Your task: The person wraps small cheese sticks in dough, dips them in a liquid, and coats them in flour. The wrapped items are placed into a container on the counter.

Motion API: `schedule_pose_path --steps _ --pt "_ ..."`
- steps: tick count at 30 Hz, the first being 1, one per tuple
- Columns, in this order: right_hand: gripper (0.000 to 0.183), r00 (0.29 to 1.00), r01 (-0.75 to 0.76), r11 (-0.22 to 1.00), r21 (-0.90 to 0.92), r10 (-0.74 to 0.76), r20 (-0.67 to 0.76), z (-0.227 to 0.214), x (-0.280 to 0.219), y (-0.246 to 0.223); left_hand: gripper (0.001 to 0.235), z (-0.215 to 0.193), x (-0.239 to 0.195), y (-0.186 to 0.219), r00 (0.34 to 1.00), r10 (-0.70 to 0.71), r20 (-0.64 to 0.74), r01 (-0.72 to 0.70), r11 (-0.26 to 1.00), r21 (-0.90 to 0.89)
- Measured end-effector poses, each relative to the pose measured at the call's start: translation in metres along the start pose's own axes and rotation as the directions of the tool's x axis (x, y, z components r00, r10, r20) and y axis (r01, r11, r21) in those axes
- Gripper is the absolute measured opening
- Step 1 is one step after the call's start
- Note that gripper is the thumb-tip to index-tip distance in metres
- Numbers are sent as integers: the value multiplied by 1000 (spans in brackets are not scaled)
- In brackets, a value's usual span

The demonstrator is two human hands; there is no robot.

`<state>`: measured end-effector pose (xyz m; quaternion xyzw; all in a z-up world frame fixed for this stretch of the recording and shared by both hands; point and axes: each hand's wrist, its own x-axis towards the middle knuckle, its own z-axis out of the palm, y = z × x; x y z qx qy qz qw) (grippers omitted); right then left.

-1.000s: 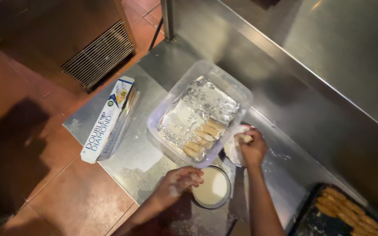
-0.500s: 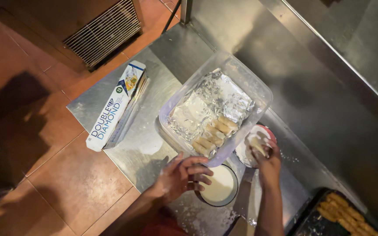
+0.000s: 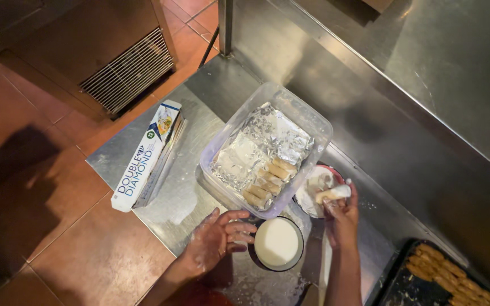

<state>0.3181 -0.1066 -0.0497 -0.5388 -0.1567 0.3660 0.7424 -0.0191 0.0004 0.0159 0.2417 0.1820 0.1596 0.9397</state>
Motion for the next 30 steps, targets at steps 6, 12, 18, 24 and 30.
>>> schedule_pose_path --steps 6,12,18,24,30 --pt "59 998 -61 597 -800 54 -36 -2 19 12 74 -8 0 -10 997 -38 -61 41 999 33" --pt "53 989 110 252 -961 -123 81 -4 33 40 72 -14 0 -8 988 -79 -131 77 997 -19" --pt "61 919 131 339 -932 -395 -15 19 29 -15 70 -14 -12 6 976 -21 -218 37 997 73" --pt "55 857 514 424 -745 -219 466 97 70 -86 66 -26 -20 17 931 71 -359 -91 995 -39" --pt "57 659 684 -102 -723 512 551 169 159 -41 67 -43 -33 9 933 126 -338 -169 980 -101"
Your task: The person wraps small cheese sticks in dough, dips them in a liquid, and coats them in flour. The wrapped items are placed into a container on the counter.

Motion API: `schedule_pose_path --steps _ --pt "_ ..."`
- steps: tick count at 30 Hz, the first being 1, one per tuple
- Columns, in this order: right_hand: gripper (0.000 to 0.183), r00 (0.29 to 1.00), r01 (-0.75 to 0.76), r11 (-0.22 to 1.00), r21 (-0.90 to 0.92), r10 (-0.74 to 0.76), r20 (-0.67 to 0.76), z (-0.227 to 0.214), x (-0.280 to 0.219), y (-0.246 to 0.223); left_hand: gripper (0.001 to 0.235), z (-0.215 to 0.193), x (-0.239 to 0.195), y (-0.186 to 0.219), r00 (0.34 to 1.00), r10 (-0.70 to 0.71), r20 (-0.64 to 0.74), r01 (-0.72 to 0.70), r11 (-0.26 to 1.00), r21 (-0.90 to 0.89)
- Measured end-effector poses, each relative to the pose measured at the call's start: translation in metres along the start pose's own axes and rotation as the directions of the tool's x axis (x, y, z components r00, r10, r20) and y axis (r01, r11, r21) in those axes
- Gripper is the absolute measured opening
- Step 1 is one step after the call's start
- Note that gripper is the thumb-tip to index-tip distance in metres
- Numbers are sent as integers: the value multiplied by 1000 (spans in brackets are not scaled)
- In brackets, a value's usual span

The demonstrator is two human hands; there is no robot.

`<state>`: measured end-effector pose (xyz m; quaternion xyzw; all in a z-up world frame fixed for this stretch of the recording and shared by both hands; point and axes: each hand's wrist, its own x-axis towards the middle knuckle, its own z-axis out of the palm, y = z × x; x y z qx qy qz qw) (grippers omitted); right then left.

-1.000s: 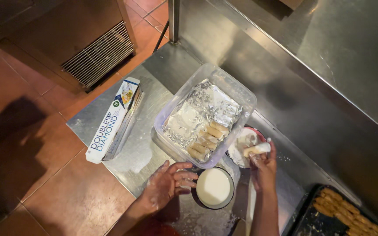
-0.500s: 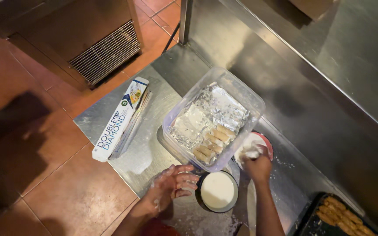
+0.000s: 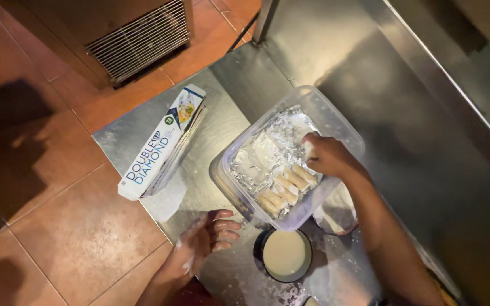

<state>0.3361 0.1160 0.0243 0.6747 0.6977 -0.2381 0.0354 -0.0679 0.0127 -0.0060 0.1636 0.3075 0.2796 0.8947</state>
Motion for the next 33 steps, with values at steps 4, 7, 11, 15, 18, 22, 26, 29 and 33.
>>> schedule_pose_path --steps 4,7,11,15,18,22,26,29,33 --pt "70 971 87 981 -174 -45 233 28 33 15 74 -18 -11 1 998 66 8 -67 995 69" --pt "64 975 152 973 -173 -118 189 42 44 29 78 -28 -19 5 990 134 43 -138 984 116" --pt "47 966 214 963 -164 -184 182 46 39 37 76 -33 -19 9 992 60 -109 -48 992 113" --pt "43 951 208 957 -203 -150 270 47 30 21 72 -29 -20 20 993 79 -91 -69 991 111" --pt "53 964 192 962 -195 -148 220 37 22 12 71 -21 -21 21 992 63 -106 -49 990 135" --pt "62 954 189 980 -64 -199 -224 16 -43 -3 71 -16 -22 23 992 71 -108 -51 983 177" --pt "37 756 -70 944 323 262 -600 56 -167 -50 69 -13 -18 13 990 64 -127 -44 987 155" --pt "22 708 -148 895 422 393 -587 139 -215 -100 67 -10 -12 8 991 9 -136 15 984 175" --pt "58 924 -233 966 112 256 -285 227 -207 -133 64 2 10 -4 995 -100 18 91 957 274"
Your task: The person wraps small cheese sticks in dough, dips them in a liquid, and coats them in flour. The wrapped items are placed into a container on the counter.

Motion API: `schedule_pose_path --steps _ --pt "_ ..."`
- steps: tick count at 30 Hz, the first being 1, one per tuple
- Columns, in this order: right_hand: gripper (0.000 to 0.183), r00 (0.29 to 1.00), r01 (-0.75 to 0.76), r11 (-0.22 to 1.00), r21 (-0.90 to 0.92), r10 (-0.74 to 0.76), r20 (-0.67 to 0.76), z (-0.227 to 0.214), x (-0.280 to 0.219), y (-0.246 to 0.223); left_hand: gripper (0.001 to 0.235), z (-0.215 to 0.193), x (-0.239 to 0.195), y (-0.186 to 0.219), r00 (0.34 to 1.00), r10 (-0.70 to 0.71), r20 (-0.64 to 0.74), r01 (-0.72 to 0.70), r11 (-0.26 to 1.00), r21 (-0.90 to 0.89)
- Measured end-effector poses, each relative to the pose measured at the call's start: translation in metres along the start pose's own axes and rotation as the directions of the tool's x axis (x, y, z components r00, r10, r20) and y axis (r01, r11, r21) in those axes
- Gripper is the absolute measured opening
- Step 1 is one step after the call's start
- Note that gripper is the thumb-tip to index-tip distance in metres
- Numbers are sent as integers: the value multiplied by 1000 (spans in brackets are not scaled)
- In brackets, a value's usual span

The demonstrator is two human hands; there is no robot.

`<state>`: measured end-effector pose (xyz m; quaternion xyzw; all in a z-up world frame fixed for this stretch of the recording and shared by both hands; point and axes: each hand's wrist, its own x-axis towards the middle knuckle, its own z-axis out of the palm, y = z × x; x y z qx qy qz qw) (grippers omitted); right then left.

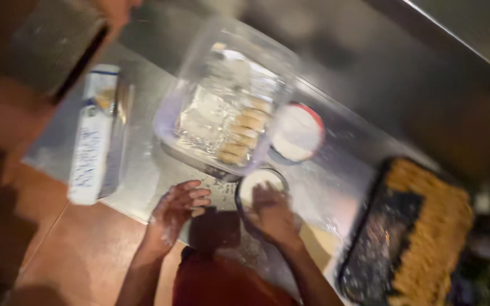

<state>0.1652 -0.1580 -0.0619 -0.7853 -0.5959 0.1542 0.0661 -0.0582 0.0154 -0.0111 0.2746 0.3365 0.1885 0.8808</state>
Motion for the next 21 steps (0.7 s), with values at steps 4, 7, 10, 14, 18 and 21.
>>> schedule_pose_path --steps 4,7,10,14,18,21 --pt "63 992 27 999 38 -22 -120 23 -33 1 59 17 5 -19 997 -72 -24 74 993 92" --pt "58 941 -124 935 333 217 -260 16 -93 10 59 34 -6 -32 997 -51 -60 58 991 117" --pt "67 871 -362 919 153 392 -295 34 -148 34 58 46 -16 -57 992 -80 -93 90 989 118" --pt "71 831 -406 910 -83 329 -449 61 -191 68 60 49 -30 -91 990 -95 -102 111 980 164" --pt "79 864 -393 916 77 397 -309 63 -185 71 58 60 -34 -112 992 6 -128 27 968 248" --pt "79 905 -397 869 294 425 -33 66 -191 67 58 63 -47 -119 982 -4 -189 55 964 262"
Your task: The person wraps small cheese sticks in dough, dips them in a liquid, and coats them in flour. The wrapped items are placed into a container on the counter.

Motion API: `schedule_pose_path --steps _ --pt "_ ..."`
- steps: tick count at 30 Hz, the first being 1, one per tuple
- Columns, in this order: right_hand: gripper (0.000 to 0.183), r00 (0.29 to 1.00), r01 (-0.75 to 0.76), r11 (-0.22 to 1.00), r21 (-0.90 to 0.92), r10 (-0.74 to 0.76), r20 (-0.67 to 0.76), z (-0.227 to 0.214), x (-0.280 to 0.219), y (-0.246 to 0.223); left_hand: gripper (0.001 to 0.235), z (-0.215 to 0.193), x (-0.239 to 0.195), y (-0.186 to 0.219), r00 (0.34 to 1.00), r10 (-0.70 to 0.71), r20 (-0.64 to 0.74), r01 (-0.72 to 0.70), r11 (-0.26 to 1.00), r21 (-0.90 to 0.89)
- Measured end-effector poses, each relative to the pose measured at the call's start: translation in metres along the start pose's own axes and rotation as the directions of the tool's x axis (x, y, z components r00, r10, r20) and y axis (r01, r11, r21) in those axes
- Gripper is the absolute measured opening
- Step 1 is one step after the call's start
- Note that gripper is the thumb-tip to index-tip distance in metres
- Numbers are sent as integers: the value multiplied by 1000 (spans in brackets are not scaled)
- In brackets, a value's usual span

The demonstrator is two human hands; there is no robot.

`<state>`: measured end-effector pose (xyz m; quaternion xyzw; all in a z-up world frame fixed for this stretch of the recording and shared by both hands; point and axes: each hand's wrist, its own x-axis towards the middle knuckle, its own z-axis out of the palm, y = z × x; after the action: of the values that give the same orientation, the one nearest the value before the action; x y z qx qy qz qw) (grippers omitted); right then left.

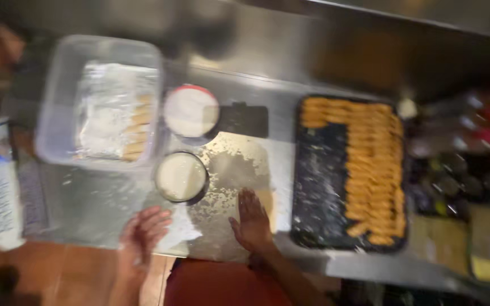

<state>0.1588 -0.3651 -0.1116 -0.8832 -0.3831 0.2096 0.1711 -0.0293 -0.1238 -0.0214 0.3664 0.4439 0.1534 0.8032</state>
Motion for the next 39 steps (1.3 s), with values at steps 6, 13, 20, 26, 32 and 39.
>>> schedule_pose_path --steps 6,13,20,26,32,39 --pt "62 891 113 992 -64 -130 -435 -57 -44 96 51 16 -5 -16 997 69 -20 -67 994 83" --pt "42 699 -450 865 223 497 -515 -139 -101 178 39 69 -23 -57 1000 16 -4 -14 934 358" --pt "86 846 -181 972 -151 76 -527 -148 -11 237 32 97 -21 -73 913 95 398 -289 838 463" --pt "94 860 242 943 -230 -318 -398 -170 109 266 30 65 -33 -107 973 72 221 -183 822 539" --pt "90 968 91 952 -291 -153 -199 -178 132 238 33 21 -45 -149 991 94 92 -122 915 385" --pt "97 982 -33 934 -355 -37 -187 -179 132 234 29 -8 -38 -139 996 77 -39 -58 932 359"
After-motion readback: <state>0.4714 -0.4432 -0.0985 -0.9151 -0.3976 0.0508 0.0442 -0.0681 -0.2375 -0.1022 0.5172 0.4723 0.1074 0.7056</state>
